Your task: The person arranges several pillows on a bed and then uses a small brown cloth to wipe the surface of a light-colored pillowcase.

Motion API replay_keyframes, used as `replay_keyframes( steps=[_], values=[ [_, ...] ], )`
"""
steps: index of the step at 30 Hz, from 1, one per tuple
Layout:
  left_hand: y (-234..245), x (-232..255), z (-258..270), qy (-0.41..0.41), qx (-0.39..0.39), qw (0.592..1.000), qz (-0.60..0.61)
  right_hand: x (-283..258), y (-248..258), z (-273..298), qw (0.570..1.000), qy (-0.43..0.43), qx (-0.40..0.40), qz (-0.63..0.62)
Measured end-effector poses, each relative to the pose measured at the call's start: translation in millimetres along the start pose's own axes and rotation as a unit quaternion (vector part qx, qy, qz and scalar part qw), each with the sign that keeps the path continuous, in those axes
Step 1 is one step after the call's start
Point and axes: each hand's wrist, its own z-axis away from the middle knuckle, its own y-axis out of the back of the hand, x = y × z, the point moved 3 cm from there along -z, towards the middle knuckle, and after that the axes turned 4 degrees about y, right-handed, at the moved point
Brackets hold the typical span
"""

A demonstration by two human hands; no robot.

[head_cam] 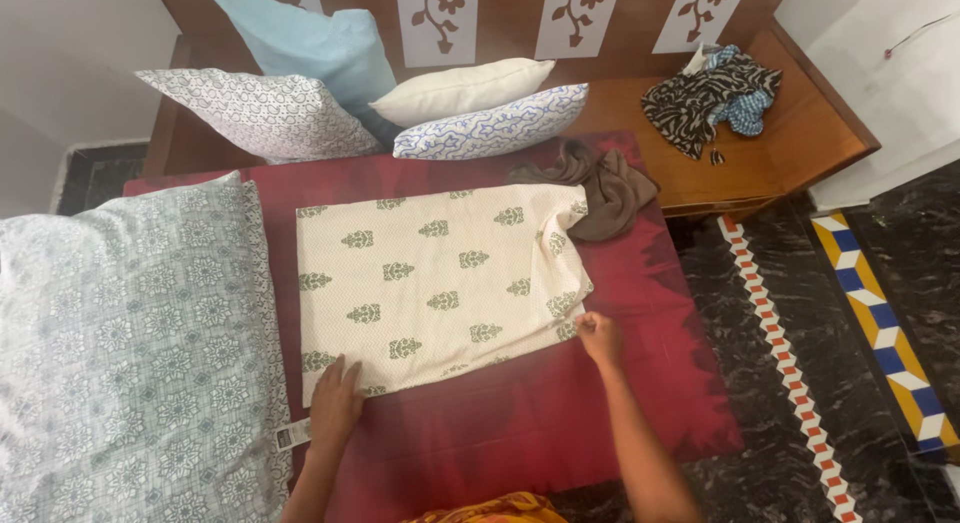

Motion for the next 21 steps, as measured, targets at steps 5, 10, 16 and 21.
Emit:
replay_keyframes(
  steps=[5, 10, 16, 21],
  values=[
    [-16, 3, -2, 0.035, -0.073, 0.995, -0.062, -13, -30, 0, 0.998, -0.069, -0.004, 0.011],
    [-23, 3, 7, 0.066, -0.138, 0.984, -0.094, -27, -42, 0, 0.996, 0.038, 0.038, 0.070],
    [-20, 5, 9, 0.067, -0.125, 0.987, -0.081, -27, -28, 11, 0.984, 0.149, 0.099, 0.003],
    [-24, 7, 11, 0.079, -0.141, 0.982, -0.095, 6, 6, 35, 0.987, 0.027, 0.151, -0.046]
  ],
)
